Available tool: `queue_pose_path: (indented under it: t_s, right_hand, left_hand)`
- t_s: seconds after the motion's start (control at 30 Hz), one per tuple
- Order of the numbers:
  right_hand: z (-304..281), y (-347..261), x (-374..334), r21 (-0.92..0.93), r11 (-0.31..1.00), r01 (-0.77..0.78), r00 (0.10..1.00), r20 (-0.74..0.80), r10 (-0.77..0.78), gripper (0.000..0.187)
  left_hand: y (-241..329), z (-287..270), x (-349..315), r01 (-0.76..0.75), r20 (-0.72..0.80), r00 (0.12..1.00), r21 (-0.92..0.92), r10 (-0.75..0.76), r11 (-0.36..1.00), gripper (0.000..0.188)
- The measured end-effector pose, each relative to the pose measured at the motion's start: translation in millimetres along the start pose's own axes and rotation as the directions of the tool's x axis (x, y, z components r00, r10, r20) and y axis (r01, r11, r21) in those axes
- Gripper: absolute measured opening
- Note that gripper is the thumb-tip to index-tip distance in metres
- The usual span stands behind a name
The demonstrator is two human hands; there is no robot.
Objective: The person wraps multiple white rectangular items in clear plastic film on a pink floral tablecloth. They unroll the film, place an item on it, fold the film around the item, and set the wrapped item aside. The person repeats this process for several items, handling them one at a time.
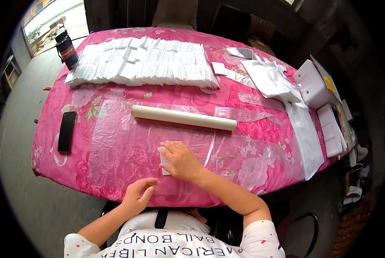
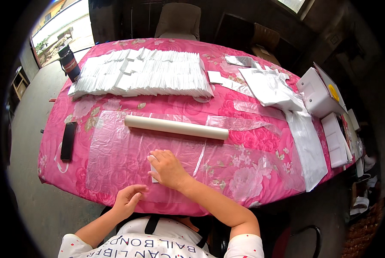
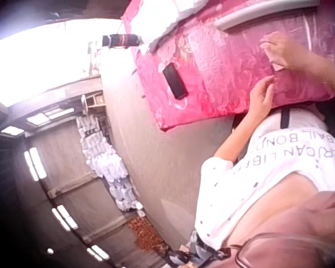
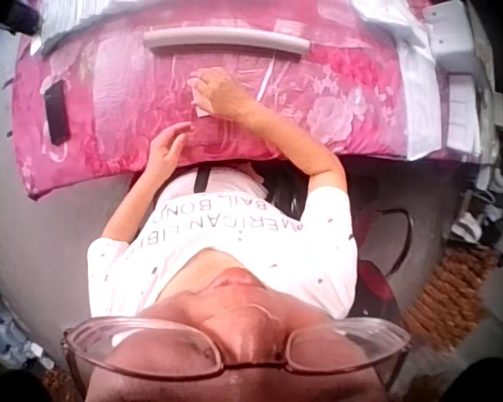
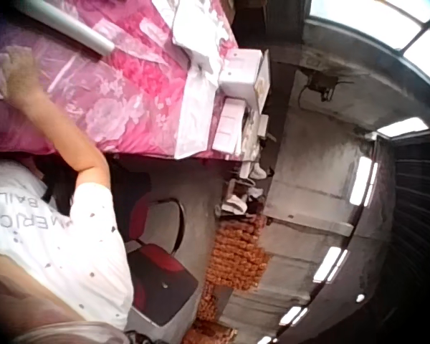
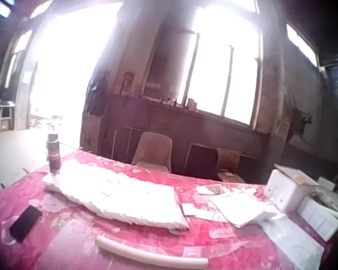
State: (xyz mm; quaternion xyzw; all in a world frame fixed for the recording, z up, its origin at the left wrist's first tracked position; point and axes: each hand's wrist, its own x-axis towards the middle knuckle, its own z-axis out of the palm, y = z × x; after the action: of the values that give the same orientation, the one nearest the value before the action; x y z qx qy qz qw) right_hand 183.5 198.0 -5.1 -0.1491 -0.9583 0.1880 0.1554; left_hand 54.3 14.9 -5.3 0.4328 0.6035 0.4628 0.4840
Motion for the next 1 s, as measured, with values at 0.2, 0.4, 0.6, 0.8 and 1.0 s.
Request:
queue_pose_path:
  t_s: [0.2, 0.4, 0.6, 0.8, 1.0]
  right_hand:
    - [53.9, -50.4, 1.0, -0.009, 0.999, -0.042, 0.984, 0.174, 0.043, 0.070]
    - [93.2, -127.9, -24.6, 0.433, 0.899, 0.065, 0.961, 0.215, -0.173, 0.060]
    - [39.5, -93.2, -22.5, 0.064, 0.934, 0.353, 0.905, 0.229, -0.358, 0.026]
    - [-49.5, -18.1, -21.8, 0.350, 0.936, 0.050, 0.995, 0.069, -0.079, 0.009]
    - [-103.3, 140.0, 26.9, 0.609, 0.746, -0.270, 0.705, -0.403, 0.584, 0.016]
  left_hand:
    - [-43.6, -10.1, -78.1, 0.580, 0.108, 0.809, -0.296, -0.577, 0.759, 0.023]
    - [-54.8, -13.7, -81.9, 0.432, -0.085, 0.849, -0.456, -0.521, 0.778, 0.027]
    - [-4.5, -21.8, -58.3, 0.249, -0.105, 0.968, 0.434, -0.226, 0.865, 0.012]
    - [11.5, -19.4, -28.1, -0.106, -0.068, 0.987, 0.401, 0.145, 0.910, 0.024]
    - [10.1, -18.1, -13.7, -0.086, -0.001, 0.996, 0.350, 0.092, 0.933, 0.025]
